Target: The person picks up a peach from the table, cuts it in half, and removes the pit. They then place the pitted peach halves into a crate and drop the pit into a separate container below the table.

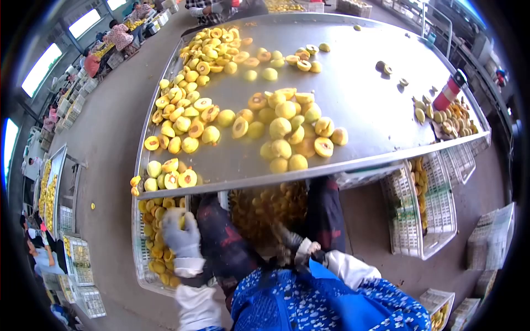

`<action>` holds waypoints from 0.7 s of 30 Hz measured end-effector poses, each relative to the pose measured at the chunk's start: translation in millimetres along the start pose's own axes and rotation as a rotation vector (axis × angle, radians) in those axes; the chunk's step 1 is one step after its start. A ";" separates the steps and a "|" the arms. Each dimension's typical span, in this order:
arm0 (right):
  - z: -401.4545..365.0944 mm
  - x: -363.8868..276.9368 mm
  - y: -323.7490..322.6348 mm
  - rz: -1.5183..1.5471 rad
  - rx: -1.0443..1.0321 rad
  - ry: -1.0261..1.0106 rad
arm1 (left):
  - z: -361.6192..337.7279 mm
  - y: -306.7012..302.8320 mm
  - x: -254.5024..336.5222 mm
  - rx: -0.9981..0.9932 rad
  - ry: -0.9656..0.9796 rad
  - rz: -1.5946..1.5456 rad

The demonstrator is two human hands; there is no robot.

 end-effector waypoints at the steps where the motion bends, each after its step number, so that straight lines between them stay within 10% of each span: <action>1: -2.0 3.9 -5.0 -0.148 0.033 0.087 | 18.1 -7.6 2.1 0.072 0.053 0.321; 5: 2.3 -12.7 0.5 -0.487 0.018 -0.072 | 114.3 72.7 20.0 -0.074 0.050 -0.127; 11: 5.2 -32.7 -1.6 -0.663 0.096 -0.188 | 185.2 234.6 78.9 -0.815 0.037 0.150; 17: 8.1 -41.7 7.7 -0.735 0.149 -0.310 | 163.8 240.9 79.2 -0.835 -0.077 0.039; 21: -6.4 -52.1 17.7 -0.705 0.221 -0.396 | 145.1 217.1 46.4 -0.677 -0.409 -0.629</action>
Point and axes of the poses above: each hand's wrist, its own z-axis towards the middle knuckle, its own y-axis out of the palm, x = y × z, the point moved 5 cm from there along z, towards the middle knuckle
